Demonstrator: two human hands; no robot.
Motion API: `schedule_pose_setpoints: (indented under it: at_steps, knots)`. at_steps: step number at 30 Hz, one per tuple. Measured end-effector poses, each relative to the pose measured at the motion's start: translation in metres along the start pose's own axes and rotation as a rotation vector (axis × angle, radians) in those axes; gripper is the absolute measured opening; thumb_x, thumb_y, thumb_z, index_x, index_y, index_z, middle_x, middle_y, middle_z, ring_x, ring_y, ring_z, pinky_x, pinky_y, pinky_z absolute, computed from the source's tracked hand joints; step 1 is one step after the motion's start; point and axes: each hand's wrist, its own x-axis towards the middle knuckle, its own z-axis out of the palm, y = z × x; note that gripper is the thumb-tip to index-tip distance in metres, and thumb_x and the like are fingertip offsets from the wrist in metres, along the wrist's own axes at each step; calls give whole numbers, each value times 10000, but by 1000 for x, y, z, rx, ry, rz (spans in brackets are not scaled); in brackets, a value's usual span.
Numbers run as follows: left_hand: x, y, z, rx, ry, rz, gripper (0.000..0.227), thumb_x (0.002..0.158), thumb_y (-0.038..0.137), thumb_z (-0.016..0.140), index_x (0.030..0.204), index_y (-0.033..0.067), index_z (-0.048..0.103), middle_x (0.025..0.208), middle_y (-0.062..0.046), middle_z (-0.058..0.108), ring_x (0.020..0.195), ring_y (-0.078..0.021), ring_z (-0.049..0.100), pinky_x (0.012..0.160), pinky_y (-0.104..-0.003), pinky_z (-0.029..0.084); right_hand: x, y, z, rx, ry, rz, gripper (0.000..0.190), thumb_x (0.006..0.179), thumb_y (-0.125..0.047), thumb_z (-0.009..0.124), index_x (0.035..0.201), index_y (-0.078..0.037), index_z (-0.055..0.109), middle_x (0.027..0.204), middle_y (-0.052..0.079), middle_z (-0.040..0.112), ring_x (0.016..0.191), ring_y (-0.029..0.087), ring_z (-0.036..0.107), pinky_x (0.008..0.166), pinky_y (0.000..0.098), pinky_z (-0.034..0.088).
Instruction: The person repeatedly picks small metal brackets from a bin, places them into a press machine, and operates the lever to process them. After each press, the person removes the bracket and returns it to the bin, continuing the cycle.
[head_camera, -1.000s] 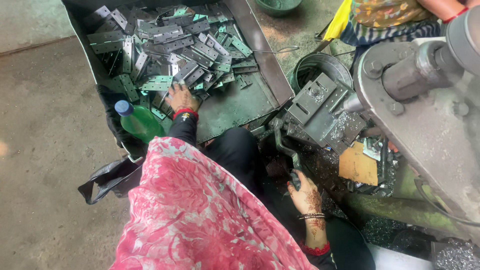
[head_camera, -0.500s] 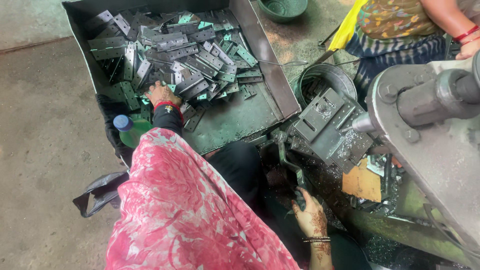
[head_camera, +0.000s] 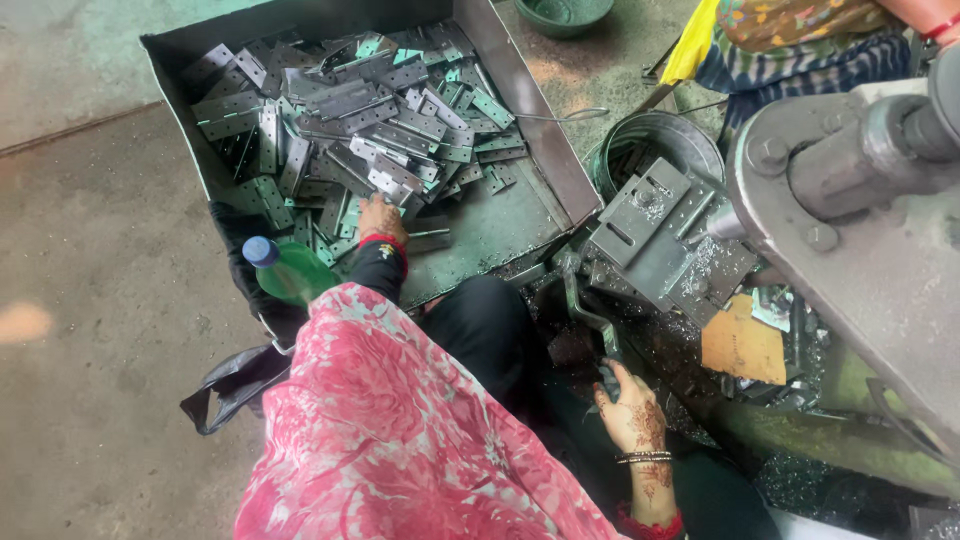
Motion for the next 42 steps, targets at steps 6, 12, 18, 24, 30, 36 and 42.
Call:
schedule_pose_setpoints:
  at_steps: [6,12,18,24,30,36,42]
  knots:
    - [-36,51,17,-18,15,161,361,751,174,781,1098,75,773,1255,-144,630,1196,-368,581,963,-431,548,-2,7,4,56,41,-72,488,849,-346,709,1328,-294,636,1113,103,718,1058,339,692,883,466,567]
    - [-42,86,33,-63,70,251,349,790,147,752,1131,74,763,1188,-166,672,1130,-381,633,942,-449,555,-3,11,10,62,77,-80,473,851,-373,708,1308,-279,635,1119,97,710,1073,338,678,882,476,559]
    - [-13,56,8,-318,307,219,339,829,120,724,1164,73,753,1120,-188,715,1063,-393,684,921,-468,562,-6,7,6,73,40,-57,493,863,-381,704,1339,-281,618,1162,118,694,1098,341,673,906,473,558]
    - [-3,84,-16,-1212,273,206,400,848,58,726,1244,10,713,1038,-142,758,888,-245,747,797,-347,577,-5,4,7,100,8,-28,528,861,-381,702,1367,-275,597,1209,140,671,1116,362,661,929,481,547]
    - [-43,216,-5,-1827,4,205,373,901,-39,568,1266,-24,641,1090,-85,724,935,-206,718,777,-351,633,-3,9,18,121,71,-47,535,858,-353,695,1368,-233,585,1227,170,651,1082,394,663,931,492,541]
    - [-126,316,3,-2021,-264,96,455,923,-48,566,1369,41,552,1166,-92,686,1038,-224,711,879,-353,640,-4,10,25,171,102,-48,524,836,-321,699,1347,-241,609,1174,163,671,1050,396,679,914,505,551]
    - [-190,294,13,-1636,-520,342,506,854,-35,531,1350,20,616,1175,-134,716,895,-269,688,739,-379,617,0,12,34,166,140,-85,521,831,-317,708,1324,-179,613,1147,185,672,1035,405,676,888,520,555]
